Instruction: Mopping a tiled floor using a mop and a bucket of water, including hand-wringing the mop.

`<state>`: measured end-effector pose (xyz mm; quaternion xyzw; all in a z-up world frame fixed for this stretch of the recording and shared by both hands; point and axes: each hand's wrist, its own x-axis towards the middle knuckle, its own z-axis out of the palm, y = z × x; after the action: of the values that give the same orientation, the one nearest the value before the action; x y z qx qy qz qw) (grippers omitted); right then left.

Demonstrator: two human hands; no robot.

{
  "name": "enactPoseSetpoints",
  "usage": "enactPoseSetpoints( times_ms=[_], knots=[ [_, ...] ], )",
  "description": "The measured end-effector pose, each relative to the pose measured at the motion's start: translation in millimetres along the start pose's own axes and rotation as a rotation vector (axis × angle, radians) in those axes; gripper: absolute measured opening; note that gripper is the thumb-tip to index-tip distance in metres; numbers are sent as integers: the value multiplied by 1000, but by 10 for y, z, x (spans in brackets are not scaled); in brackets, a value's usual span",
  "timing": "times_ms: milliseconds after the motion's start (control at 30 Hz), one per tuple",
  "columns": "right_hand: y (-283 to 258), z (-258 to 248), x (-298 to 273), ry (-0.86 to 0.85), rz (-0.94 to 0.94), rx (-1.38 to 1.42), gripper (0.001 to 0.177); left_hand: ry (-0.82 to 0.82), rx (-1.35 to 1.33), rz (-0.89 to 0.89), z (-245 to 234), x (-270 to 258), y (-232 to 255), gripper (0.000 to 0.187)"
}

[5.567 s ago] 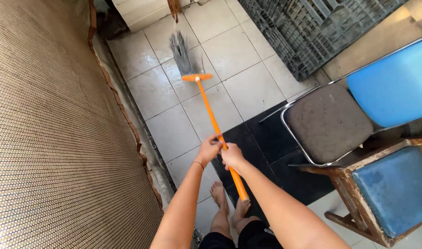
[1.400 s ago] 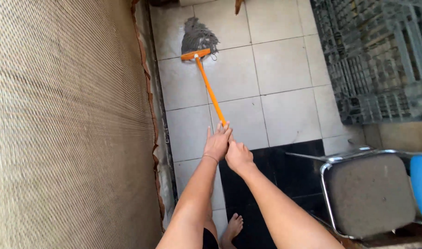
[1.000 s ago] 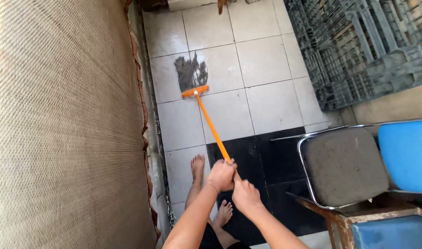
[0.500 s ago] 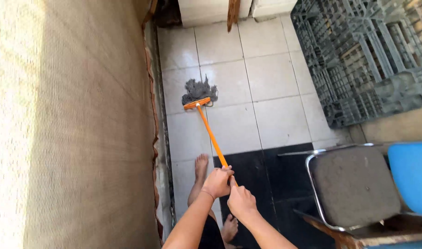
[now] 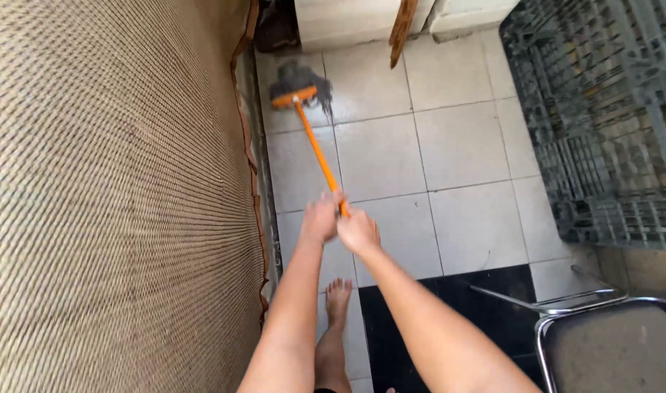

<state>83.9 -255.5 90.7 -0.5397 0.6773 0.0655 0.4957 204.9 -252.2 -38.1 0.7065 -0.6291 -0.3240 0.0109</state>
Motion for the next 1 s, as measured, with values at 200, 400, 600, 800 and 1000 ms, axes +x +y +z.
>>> enactPoseSetpoints(
  times_ms=[200,400,600,800,1000],
  knots=[
    [-407,-90,294,7,-41,-157,54,-67,196,54,-151,501,-150,48],
    [-76,-48,-631,-74,-83,-320,66,-74,194,95,293,-93,67,48],
    [1074,357,-1543,-126,-92,-437,79,-80,199,206,533,-1459,701,22],
    [2435,921,-2446,-62,-37,-495,83,-135,58,324,1148,-2780,1089,25],
    [2344,872,-3024,-199,32,-457,72,-174,77,292,1203,-3311,1200,21]
  ],
)
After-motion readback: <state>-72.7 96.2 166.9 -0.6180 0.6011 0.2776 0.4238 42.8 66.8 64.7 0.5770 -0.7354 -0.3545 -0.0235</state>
